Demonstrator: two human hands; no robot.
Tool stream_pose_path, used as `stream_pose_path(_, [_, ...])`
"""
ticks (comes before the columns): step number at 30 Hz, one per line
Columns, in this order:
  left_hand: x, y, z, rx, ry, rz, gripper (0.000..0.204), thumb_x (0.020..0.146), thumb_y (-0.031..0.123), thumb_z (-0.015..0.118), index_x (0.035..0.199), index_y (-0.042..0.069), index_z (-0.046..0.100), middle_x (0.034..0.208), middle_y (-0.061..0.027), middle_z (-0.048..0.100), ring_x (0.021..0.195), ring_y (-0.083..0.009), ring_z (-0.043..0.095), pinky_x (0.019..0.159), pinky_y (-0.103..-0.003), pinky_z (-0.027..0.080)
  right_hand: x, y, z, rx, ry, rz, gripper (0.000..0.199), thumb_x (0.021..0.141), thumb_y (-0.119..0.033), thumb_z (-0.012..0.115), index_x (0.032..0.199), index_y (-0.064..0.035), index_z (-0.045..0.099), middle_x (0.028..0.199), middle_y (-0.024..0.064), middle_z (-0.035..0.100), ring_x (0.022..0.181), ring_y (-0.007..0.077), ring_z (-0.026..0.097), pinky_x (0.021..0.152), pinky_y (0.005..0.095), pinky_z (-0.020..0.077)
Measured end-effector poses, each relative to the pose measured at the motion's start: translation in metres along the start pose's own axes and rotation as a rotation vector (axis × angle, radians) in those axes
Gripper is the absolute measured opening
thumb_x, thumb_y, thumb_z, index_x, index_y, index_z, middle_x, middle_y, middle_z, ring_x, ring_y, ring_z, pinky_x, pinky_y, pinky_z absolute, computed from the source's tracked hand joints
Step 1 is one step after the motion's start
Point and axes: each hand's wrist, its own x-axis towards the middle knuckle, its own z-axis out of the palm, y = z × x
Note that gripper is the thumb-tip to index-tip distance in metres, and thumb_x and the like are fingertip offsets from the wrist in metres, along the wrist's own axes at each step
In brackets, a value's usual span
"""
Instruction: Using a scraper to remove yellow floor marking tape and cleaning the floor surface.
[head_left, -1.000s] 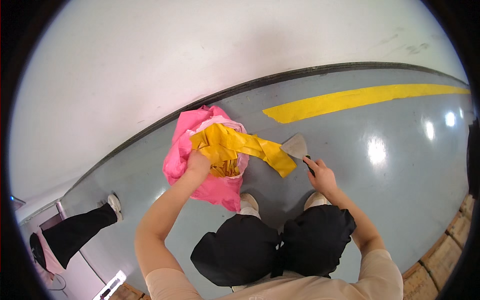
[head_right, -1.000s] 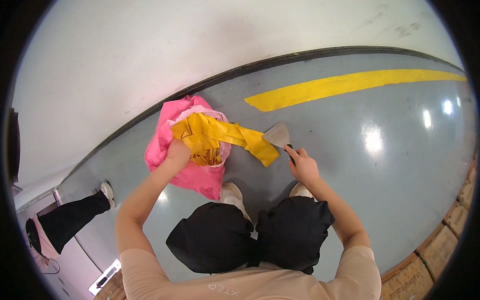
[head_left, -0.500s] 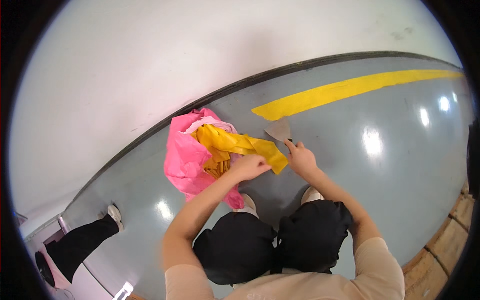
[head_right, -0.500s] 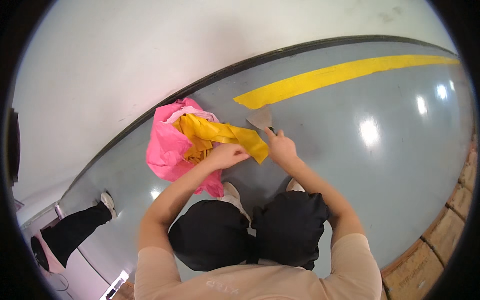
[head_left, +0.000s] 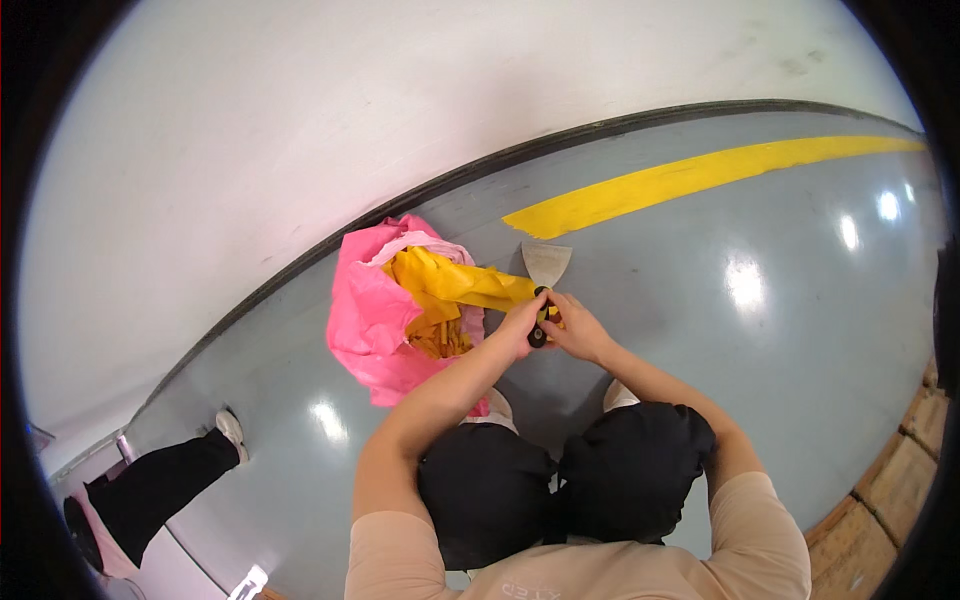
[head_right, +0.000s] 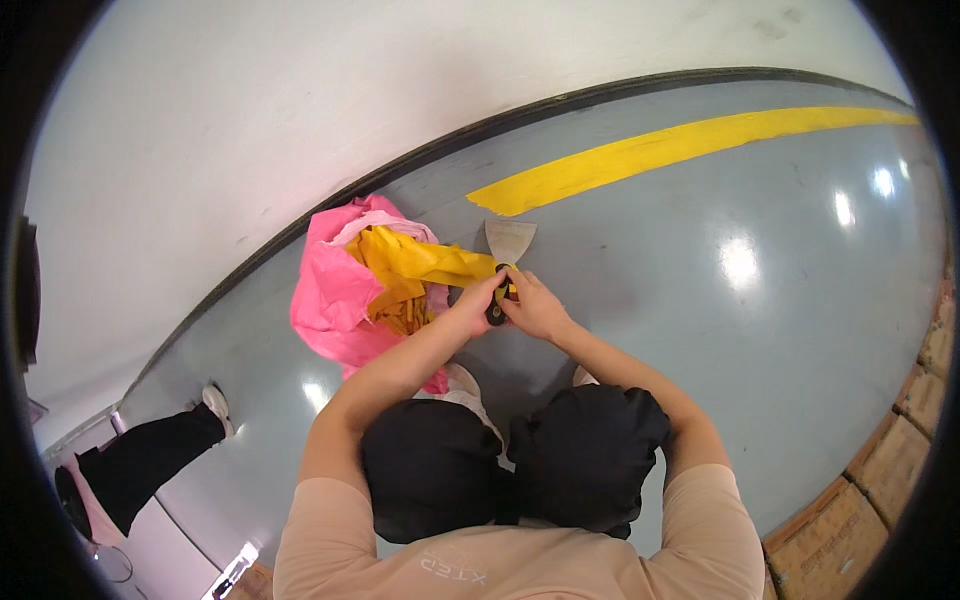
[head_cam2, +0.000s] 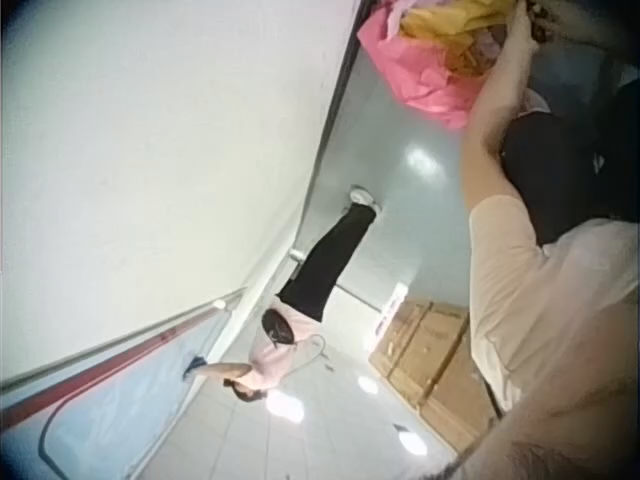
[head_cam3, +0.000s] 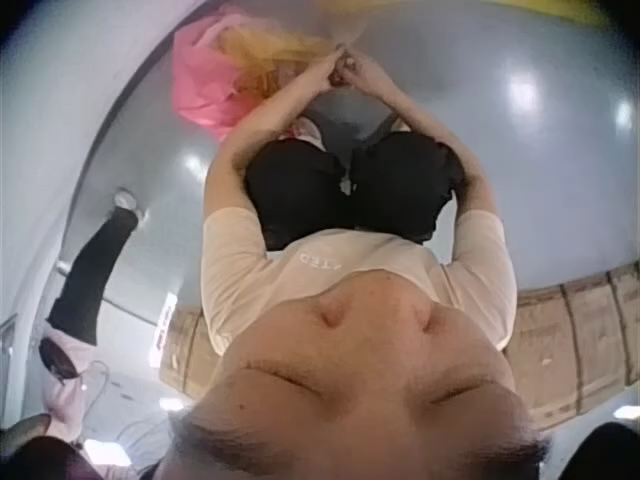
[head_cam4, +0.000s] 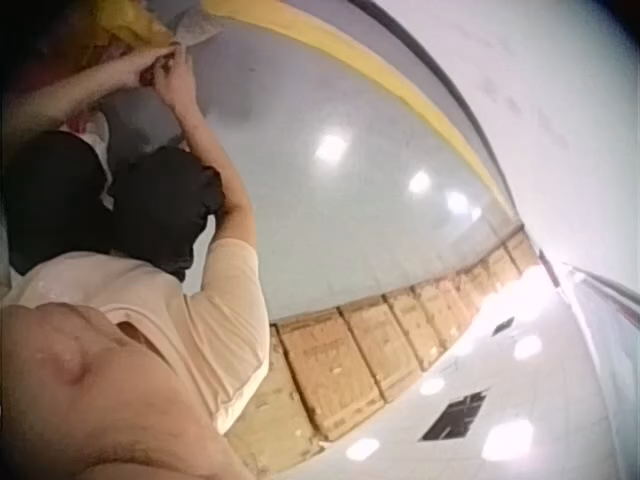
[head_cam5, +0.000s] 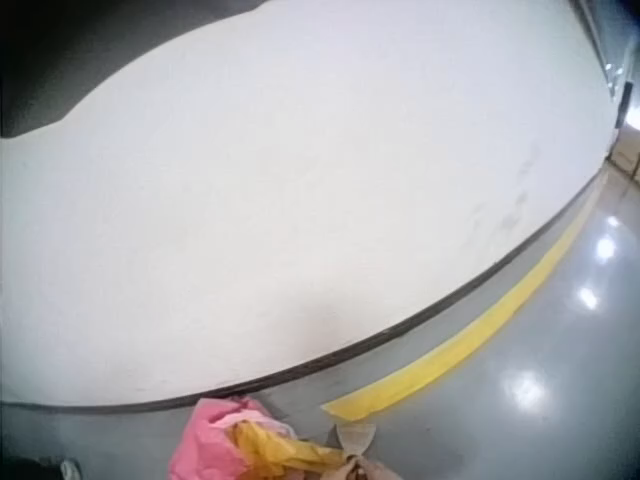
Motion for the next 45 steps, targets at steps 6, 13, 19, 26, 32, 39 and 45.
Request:
stream_pose_path(6, [-0.026,0.031,-0.029,0.809,0.421,0.230,0.048,0.086,0.045,0.055,0.112,0.004,0.055,0.071,-0.0097,0.062,0.068,-0.0201,0.063,0.055,-0.035,0.050,-0.002,-0.012,-0.021,-0.319,0.068,-0.162,0.031,0.080,-0.014,0.059,0.108,-0.0027,0.057,0.102,0.0146,0.054,0.079,0.0258,0.060,0.072,0.0341,0.0492])
stream_pose_path(13, [-0.061,0.159,-0.102,1.331,0.507,0.150,0.048,0.084,0.049,0.056,0.073,0.002,0.058,0.050,-0.0052,0.051,0.037,-0.0151,0.049,0.034,-0.029,0.040,-0.046,0.011,-0.062,-0.270,0.200,-0.064,0.024,0.081,-0.012,0.058,0.104,-0.0038,0.061,0.091,0.0122,0.058,0.073,0.0216,0.059,0.070,0.0315,0.0488])
stream_pose_path(19, [-0.030,0.168,-0.064,1.435,0.387,0.222,0.054,0.081,0.051,0.057,0.075,-0.002,0.063,0.051,-0.0095,0.055,0.041,-0.0179,0.054,0.041,-0.031,0.045,-0.053,0.026,-0.036,-0.232,0.159,-0.006,0.022,0.083,-0.011,0.057,0.103,-0.0040,0.061,0.090,0.0096,0.058,0.075,0.0181,0.058,0.069,0.0287,0.0484])
stream_pose_path(26, [-0.062,0.183,-0.049,1.505,0.435,0.145,0.047,0.080,0.048,0.058,0.078,0.003,0.068,0.055,-0.0079,0.057,0.045,-0.0176,0.056,0.044,-0.031,0.045,-0.047,-0.007,-0.032,-0.237,0.040,-0.026,0.019,0.083,-0.013,0.057,0.100,-0.0042,0.062,0.090,0.0111,0.059,0.074,0.0219,0.061,0.070,0.0310,0.0492])
stream_pose_path(32, [-0.037,0.165,-0.039,1.516,0.513,0.159,0.055,0.079,0.050,0.058,0.068,-0.003,0.065,0.052,-0.0107,0.057,0.045,-0.0202,0.057,0.046,-0.034,0.047,-0.039,-0.002,-0.025,-0.215,0.066,0.006,0.018,0.083,-0.013,0.057,0.098,-0.0031,0.062,0.087,0.0126,0.062,0.074,0.0233,0.061,0.069,0.0322,0.0493])
stream_pose_path(39, [-0.060,0.176,-0.069,1.390,0.424,0.191,0.044,0.081,0.046,0.057,0.080,0.003,0.066,0.058,-0.0076,0.058,0.044,-0.0179,0.056,0.044,-0.032,0.046,-0.051,-0.012,-0.032,-0.188,0.026,0.090,0.021,0.083,-0.014,0.057,0.100,-0.0034,0.062,0.087,0.0136,0.063,0.076,0.0226,0.063,0.071,0.0325,0.0497])
stream_pose_path(45, [-0.019,0.154,-0.049,1.420,0.512,0.182,0.054,0.079,0.051,0.057,0.068,-0.002,0.062,0.055,-0.0114,0.059,0.047,-0.0202,0.058,0.048,-0.035,0.047,-0.041,-0.013,-0.029,-0.212,0.042,0.139,0.022,0.084,-0.015,0.056,0.102,-0.0036,0.062,0.088,0.0139,0.064,0.077,0.0228,0.063,0.071,0.0327,0.0496])
